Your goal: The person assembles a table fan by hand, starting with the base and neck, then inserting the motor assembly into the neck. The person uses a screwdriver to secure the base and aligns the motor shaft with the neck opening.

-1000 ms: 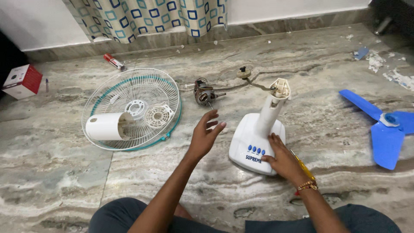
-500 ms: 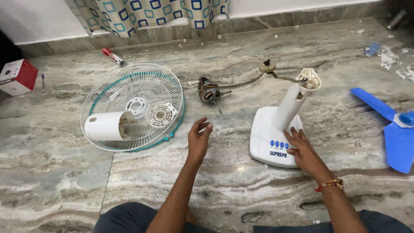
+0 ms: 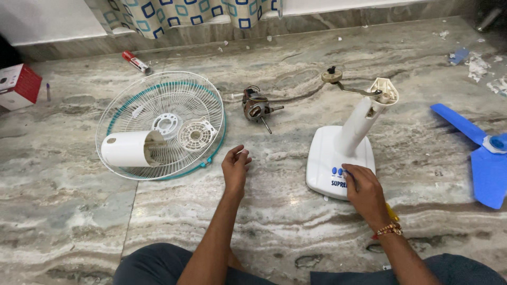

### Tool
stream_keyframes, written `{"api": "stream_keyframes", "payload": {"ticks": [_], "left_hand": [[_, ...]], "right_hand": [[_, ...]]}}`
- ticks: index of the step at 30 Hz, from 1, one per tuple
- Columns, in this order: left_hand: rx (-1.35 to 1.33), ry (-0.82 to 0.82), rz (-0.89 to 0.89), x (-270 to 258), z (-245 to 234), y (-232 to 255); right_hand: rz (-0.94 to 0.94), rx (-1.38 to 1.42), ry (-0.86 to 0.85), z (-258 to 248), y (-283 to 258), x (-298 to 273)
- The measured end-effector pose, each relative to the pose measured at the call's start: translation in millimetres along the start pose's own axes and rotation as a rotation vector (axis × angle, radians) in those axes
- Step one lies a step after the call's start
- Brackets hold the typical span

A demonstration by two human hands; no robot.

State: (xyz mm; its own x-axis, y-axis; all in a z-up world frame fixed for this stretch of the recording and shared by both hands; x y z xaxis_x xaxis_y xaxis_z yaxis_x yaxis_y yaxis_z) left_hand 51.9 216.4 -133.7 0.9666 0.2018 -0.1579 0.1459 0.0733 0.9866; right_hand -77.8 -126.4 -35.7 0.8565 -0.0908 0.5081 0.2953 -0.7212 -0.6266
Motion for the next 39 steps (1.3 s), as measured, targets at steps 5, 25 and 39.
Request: {"api": "stream_keyframes", "payload": {"ticks": [5, 25, 39], "left_hand": [[0.089, -0.028, 0.066, -8, 6, 14], [0.585, -0.162, 0.493, 40, 46, 82], [0.754, 0.121, 0.607, 193, 34, 103]], "right_hand": [[-0.004, -0.016, -0.017, 4, -2, 2], [0.102, -0.179, 0.069, 9, -5, 21], [0.131, -0.252, 0.03, 14, -3, 32]]}}
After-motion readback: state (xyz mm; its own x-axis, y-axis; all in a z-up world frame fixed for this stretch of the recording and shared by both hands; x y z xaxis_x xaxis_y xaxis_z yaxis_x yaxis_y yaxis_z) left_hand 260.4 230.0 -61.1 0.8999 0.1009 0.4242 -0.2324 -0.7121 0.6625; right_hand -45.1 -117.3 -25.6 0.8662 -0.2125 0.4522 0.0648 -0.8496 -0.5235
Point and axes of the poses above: each hand's wrist, its own x-axis towards the middle knuckle, its own z-axis out of the palm, y = z × x, the point moved 6 cm from there along x, towards the middle knuckle, and after that the axes turned 8 degrees about x, right-handed, at the moved point
